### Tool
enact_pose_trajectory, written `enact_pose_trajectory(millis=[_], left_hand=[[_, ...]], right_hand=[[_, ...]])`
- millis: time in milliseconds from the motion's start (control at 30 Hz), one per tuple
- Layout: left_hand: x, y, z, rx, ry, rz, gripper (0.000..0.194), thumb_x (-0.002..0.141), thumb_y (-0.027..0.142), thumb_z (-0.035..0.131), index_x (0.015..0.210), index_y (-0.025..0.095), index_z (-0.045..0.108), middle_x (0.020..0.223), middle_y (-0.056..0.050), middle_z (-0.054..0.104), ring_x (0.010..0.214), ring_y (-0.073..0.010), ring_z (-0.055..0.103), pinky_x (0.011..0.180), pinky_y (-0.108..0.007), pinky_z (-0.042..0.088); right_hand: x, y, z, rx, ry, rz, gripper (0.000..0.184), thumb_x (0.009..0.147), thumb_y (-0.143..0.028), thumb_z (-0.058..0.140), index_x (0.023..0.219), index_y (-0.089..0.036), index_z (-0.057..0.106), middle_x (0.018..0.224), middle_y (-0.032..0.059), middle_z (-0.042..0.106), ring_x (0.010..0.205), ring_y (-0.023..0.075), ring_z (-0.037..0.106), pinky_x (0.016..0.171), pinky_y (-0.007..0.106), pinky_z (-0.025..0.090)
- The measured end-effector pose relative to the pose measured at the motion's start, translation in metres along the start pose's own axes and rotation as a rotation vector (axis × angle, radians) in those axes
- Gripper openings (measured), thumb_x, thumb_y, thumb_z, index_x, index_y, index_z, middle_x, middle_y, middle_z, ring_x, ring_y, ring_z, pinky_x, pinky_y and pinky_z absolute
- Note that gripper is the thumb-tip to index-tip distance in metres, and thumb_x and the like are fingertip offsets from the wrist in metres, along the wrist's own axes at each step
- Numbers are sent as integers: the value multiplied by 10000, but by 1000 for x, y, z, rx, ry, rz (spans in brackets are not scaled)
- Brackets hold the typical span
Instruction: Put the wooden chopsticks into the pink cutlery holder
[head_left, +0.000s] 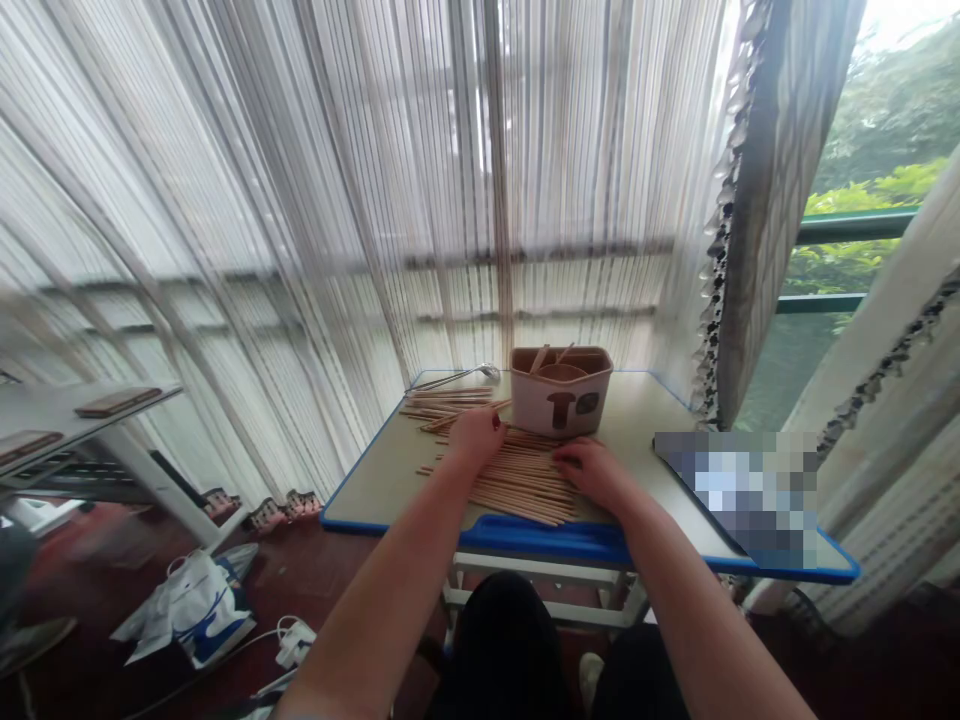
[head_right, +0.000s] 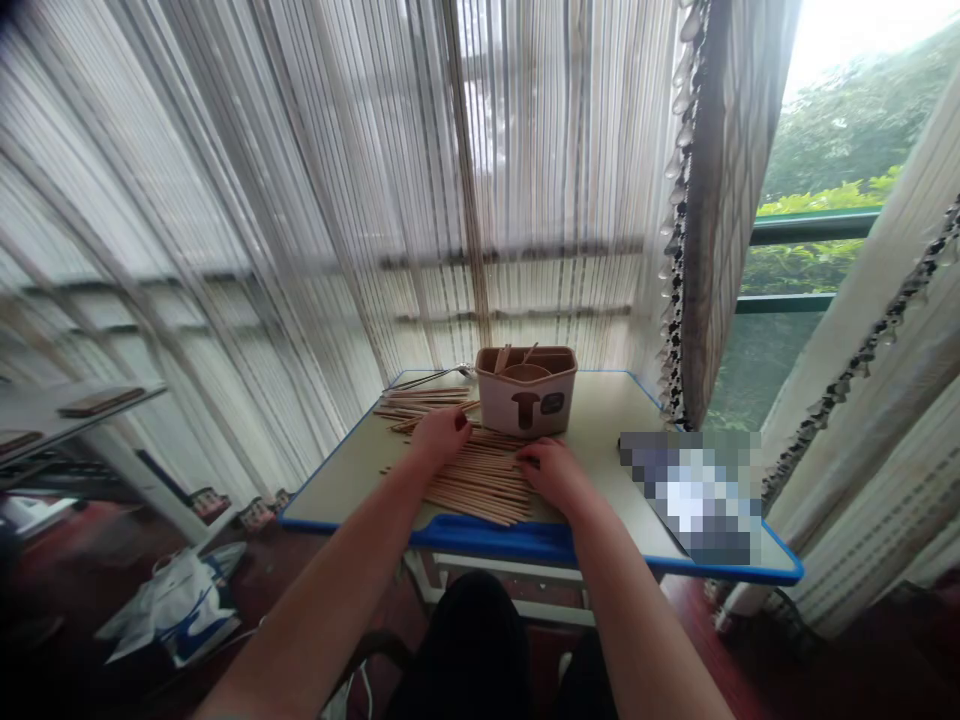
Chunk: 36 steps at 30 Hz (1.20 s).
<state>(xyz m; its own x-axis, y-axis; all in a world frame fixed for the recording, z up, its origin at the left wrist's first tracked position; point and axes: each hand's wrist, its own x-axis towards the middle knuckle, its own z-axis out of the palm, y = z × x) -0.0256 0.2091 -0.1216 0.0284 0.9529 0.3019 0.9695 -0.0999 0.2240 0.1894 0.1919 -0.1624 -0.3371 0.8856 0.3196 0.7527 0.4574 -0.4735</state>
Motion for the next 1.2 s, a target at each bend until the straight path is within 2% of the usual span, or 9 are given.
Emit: enact_pose_trajectory(millis=[133,333,467,667,733,900,1000,1100,1200], left_hand=[[-3,6,6,21,3,-11,313,827,367,416,904,192,663,933,-102,668,906,-218,606,785,-315,448],[-2,8,14,28,-26,42,276,800,325,448,870,181,673,921,-109,670,891,-233,613,771,-323,455],[-2,7,15,6,-12,39,293,823,345,424,874,190,667,912,-107,669,889,-231,612,773,-326,447],[-5,11,9,-85,93,138,478,883,474,282,845,171,650,884,-111,662,848,-208,606,761,-305,424],[-6,12,9,-80,114,134,517,891,487,245,849,170,651,885,-110,664,845,-203,606,760,-301,419],[-4,12,18,8,33,59,612,891,519,178,806,177,678,826,-115,675,815,-214,619,752,-321,424],[-2,9,21,-9,62,44,614,895,516,165,825,184,677,845,-112,675,825,-212,619,749,-317,422],[1,6,23,-63,148,23,562,908,480,186,867,189,664,866,-108,676,835,-204,617,743,-302,410],[4,2,24,-125,234,31,477,914,428,236,897,183,645,869,-108,675,813,-204,617,707,-296,398]], right_hand=[[1,0,-1,-23,-9,20,198,767,-259,535,867,-183,688,908,68,642,907,210,547,853,320,391],[1,6,2,-55,-4,1,185,781,-267,507,836,-170,655,874,70,640,850,201,548,803,309,400],[1,6,1,-26,52,0,214,812,-269,453,866,-162,629,884,73,633,865,198,548,797,303,404],[2,3,-6,20,188,53,283,846,-318,393,926,-156,610,912,91,633,851,194,559,758,304,415],[2,4,-6,41,241,73,301,846,-344,389,923,-157,612,882,87,639,821,195,564,742,309,416],[1,6,-5,86,409,110,336,845,-400,378,886,-162,610,837,88,640,779,205,559,718,322,405],[0,5,-9,122,555,139,355,858,-415,346,866,-160,593,829,97,633,777,209,548,718,325,396],[-1,6,-13,164,710,226,374,859,-425,325,865,-153,582,806,103,625,767,214,541,712,327,389],[-3,8,-15,205,760,294,393,845,-441,332,871,-148,592,796,106,628,748,220,543,698,331,388]])
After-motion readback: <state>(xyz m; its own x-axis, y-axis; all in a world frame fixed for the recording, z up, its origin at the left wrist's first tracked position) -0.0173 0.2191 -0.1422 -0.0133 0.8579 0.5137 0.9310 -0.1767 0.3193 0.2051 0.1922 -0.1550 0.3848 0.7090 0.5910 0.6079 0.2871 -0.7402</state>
